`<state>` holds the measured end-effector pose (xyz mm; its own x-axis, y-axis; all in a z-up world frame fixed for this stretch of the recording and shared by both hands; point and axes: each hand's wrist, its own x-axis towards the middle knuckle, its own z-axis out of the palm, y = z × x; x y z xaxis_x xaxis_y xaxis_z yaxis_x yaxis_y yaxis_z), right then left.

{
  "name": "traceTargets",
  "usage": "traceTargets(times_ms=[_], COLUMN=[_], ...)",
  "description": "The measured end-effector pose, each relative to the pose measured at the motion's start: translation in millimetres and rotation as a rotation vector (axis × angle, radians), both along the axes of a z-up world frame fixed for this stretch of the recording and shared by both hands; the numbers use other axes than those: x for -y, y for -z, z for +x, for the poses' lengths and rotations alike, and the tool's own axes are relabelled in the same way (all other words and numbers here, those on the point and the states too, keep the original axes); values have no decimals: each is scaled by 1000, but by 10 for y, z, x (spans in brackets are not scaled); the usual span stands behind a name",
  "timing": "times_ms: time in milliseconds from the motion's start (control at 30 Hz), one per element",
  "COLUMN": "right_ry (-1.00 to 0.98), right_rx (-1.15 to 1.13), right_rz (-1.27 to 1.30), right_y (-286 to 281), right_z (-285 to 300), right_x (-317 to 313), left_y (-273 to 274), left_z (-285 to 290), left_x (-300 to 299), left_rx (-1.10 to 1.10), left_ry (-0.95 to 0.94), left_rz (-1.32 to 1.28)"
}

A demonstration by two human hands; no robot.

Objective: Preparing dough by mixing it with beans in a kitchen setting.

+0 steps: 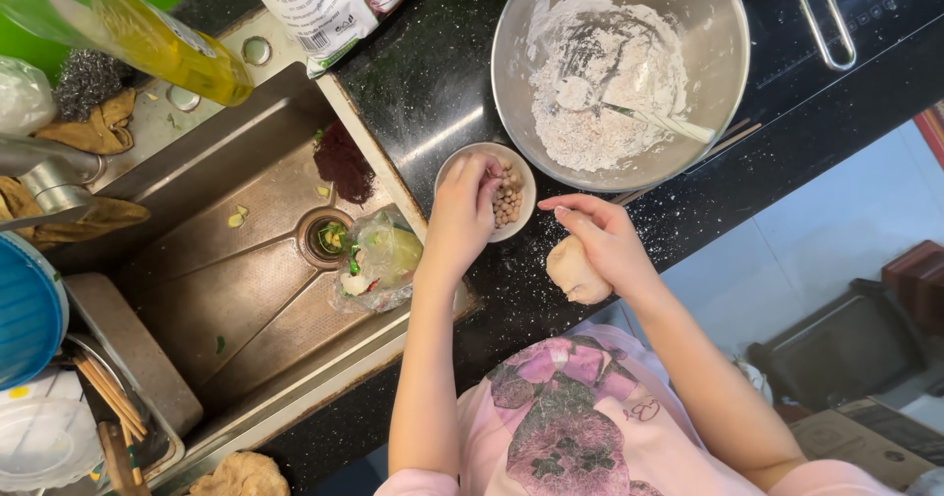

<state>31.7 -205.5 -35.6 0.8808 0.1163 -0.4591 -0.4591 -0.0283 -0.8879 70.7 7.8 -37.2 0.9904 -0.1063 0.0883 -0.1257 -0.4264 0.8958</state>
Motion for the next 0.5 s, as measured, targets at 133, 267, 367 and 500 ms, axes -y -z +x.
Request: traceTargets(times_ms=[133,267,367,500], right_ry=[-21,-22,-22,-54], right_rx=[27,24,27,74], right_rz=[-34,-40,-44,-74], right_y=[77,87,103,168], right_z=[-20,-8,-15,-22], right_x=[57,80,91,121], left_y=[-102,-105,-49,-29], left_z=[-43,-72,-89,-91], left_x=[-16,-40,-72,-83], left_rx=[-23,-53,-80,56], left_ry=[21,4,18,-10], left_rz=[-8,13,-28,-88])
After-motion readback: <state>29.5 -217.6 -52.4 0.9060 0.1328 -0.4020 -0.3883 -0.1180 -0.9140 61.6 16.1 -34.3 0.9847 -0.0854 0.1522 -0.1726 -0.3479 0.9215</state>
